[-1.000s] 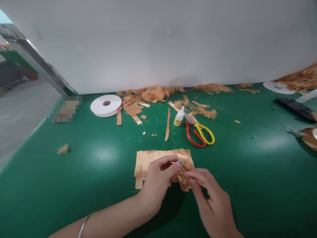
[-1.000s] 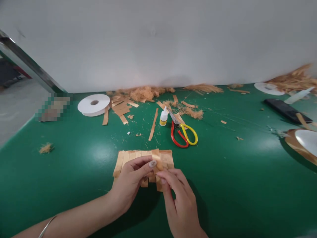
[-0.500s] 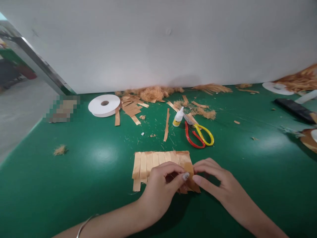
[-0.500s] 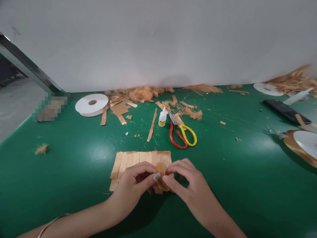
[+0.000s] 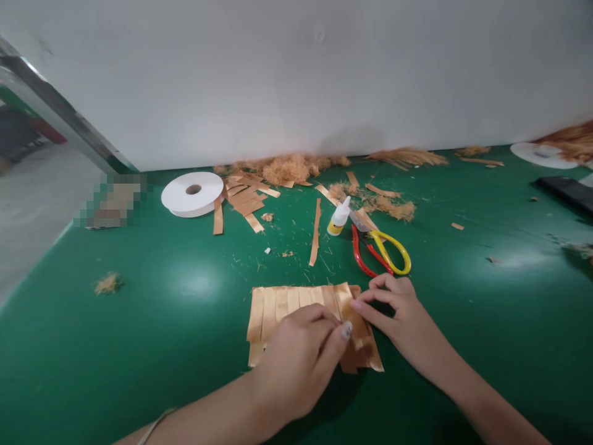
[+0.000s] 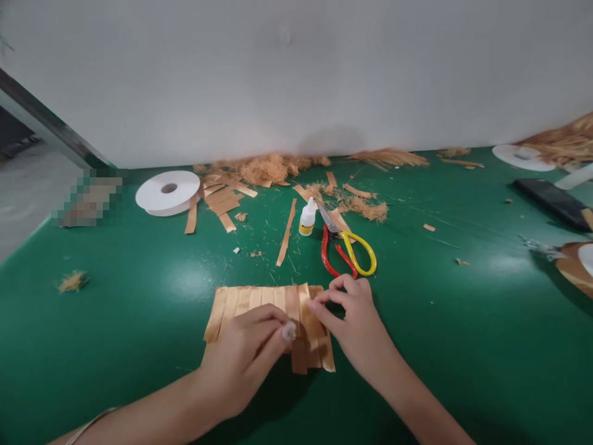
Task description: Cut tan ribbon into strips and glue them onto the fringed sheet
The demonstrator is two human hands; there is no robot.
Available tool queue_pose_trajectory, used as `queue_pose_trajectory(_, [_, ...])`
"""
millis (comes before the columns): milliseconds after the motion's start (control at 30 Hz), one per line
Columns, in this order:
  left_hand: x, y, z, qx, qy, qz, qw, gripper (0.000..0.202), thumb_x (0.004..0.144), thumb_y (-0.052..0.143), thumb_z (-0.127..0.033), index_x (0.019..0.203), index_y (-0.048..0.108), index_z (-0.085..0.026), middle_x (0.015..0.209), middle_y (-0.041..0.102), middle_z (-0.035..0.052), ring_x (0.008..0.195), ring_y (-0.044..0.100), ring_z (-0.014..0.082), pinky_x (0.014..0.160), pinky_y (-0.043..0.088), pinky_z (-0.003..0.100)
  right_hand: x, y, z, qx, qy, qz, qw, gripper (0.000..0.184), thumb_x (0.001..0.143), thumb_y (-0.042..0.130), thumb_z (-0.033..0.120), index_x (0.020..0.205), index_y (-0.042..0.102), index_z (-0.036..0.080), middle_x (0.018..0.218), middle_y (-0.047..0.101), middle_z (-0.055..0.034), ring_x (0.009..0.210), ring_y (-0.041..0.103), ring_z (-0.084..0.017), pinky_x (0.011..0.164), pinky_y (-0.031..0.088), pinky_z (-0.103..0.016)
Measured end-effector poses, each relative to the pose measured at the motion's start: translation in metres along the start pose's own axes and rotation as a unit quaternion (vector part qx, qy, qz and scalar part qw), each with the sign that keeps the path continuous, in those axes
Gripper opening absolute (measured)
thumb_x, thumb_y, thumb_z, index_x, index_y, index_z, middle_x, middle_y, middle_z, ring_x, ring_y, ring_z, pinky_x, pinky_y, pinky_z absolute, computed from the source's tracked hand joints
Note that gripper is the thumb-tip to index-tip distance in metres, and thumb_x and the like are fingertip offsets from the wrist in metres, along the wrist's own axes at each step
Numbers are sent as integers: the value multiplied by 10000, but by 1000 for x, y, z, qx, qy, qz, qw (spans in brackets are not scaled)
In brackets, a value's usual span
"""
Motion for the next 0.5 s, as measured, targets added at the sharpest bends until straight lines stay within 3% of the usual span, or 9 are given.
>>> queue_pose_trajectory(100, [-5,3,-20,199,160,11,967,267,888,418,-242,743,603,-116,832,631,83,809,562,227,681,495,386,5,5,-9,-45,-11,-37,998,266,793,531,448,683,655,241,851,469,-47,903,414,-233,894,338,-437])
queue_pose_trajectory(167, [-9,6,-25,248,211,18,945,247,881,432,-249,756,597,-115,862,633,86,860,556,243,688,495,380,4,8,-11,-58,-9,-44,997,267,796,525,447,694,661,241,858,469,-49,903,412,-235,891,339,-442])
queue_pose_trajectory(500, [-9,13,-18,308,218,28,925,238,891,414,-269,919,596,-118,1043,621,85,964,541,239,727,458,360,-1,4,-15,-29,45,-53,997,322,764,512,524,668,678,265,845,486,-40,890,433,-234,876,330,-452])
Point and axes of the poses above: each hand's wrist, its own x-axis towards the middle knuckle, its own y-axis out of the palm, z = x × y, the point moved 7 cm from there along x, towards the middle knuckle
